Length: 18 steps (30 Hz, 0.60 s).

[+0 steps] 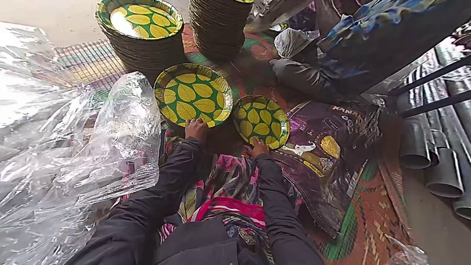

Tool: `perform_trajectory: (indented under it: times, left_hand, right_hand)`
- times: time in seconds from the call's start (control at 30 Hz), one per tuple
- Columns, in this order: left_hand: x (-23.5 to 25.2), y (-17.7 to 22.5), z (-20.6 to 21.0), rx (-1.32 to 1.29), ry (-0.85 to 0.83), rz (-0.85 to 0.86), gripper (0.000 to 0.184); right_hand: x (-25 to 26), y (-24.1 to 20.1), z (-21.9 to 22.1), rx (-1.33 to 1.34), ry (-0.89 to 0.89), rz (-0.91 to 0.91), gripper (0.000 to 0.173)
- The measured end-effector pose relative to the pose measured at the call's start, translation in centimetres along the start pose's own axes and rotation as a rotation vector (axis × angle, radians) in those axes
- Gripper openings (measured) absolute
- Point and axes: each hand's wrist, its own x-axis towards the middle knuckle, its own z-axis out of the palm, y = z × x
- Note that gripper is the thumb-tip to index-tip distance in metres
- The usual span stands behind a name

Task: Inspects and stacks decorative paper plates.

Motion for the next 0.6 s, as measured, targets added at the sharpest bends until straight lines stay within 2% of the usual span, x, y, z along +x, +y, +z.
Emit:
perform_trajectory:
  times: [0.07, 0.1, 0.13, 0.17, 0.23, 0.27, 0.3, 0.37, 0.43, 0.5, 0.53, 0.6]
  left_hand:
    - [-0.2, -0.2, -0.7, -0.050, -0.003, -0.032, 0.029]
    - [-0.3, -0.3, -1.1, -0.090, 0.047, -0.020, 0.029]
    - [-0.5, -0.4, -1.1, -0.128, 0.155, 0.035, 0.028]
    - [-0.9, -0.6, -0.5, -0.149, 0.331, 0.146, 0.023]
    - [-1.4, -0.4, 0.2, -0.163, 0.661, 0.473, 0.015]
    - [-1.9, 0.0, 0.1, -0.171, 0.747, 0.629, 0.015]
    - [-2.5, 0.6, -0.1, -0.170, 0.805, 0.750, 0.015]
    - [-3.5, 1.6, 0.0, -0.195, 0.899, 0.844, 0.014]
    - [-3.5, 1.7, 0.2, -0.232, 1.018, 0.767, 0.015]
    - [-2.4, 1.1, 0.0, -0.167, 1.063, 0.624, 0.025]
    - [-1.9, 0.7, 0.1, -0.167, 1.011, 0.560, 0.036]
    - [-1.5, -0.1, 0.2, -0.180, 0.701, 0.393, 0.054]
  right_hand:
    - [-1.2, -0.8, 0.1, 0.061, 0.078, -0.040, 0.080]
    - [-1.9, -1.4, -0.1, 0.099, 0.172, -0.088, 0.086]
    - [-2.8, -2.1, -0.3, 0.127, 0.315, -0.165, 0.092]
    - [-3.6, -2.8, -0.4, 0.136, 0.489, -0.267, 0.098]
    - [-5.0, -4.4, -1.3, 0.096, 0.839, -0.524, 0.096]
    - [-5.7, -5.4, -2.3, 0.081, 0.944, -0.646, 0.087]
    - [-6.4, -6.3, -3.5, 0.077, 0.987, -0.755, 0.068]
    - [-7.0, -7.5, -5.8, 0.083, 1.027, -0.915, 0.039]
    - [-7.0, -7.5, -7.3, 0.060, 1.065, -0.930, 0.027]
    - [-6.5, -6.9, -8.1, 0.062, 1.118, -0.815, 0.030]
    - [-5.9, -6.3, -8.2, 0.046, 1.130, -0.724, 0.033]
    - [-4.4, -4.8, -8.0, 0.007, 1.053, -0.512, 0.039]
